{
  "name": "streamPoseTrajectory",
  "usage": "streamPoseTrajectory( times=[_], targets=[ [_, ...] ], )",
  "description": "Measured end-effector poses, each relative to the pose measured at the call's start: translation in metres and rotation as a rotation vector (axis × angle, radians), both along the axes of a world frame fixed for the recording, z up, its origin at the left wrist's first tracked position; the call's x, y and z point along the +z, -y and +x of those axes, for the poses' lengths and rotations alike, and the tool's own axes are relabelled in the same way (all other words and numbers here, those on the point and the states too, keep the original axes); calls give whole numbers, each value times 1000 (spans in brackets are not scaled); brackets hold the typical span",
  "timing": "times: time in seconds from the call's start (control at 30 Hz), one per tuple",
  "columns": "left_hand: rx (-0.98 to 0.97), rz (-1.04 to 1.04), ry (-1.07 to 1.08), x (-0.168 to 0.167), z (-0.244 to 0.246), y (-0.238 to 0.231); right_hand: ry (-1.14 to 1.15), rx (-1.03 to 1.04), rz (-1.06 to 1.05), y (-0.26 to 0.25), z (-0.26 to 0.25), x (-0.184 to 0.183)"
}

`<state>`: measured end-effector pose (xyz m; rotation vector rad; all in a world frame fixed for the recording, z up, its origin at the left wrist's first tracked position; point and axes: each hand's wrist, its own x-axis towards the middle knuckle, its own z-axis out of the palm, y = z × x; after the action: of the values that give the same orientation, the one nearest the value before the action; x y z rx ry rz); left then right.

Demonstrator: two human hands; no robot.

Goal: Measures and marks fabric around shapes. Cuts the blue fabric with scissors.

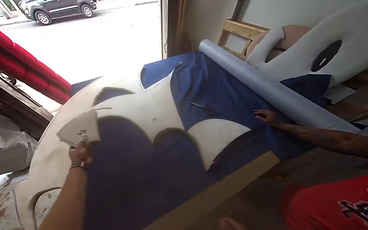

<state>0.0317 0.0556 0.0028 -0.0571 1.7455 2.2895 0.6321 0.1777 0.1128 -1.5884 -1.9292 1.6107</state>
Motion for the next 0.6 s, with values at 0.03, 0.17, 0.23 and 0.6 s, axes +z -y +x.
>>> streamPoseTrajectory(
  times=[0.03,0.17,0.23,0.6],
  targets=[
    [-21,17,1,3,14,-27,-79,46,52,-30,16,-56],
    [-136,51,11,12,67,-140,-144,183,232,-180,6,-190],
    [-207,71,33,9,96,-194,-117,138,284,-240,-27,-168],
    [-390,60,101,5,217,-422,307,197,707,-518,-185,-148]
  ],
)
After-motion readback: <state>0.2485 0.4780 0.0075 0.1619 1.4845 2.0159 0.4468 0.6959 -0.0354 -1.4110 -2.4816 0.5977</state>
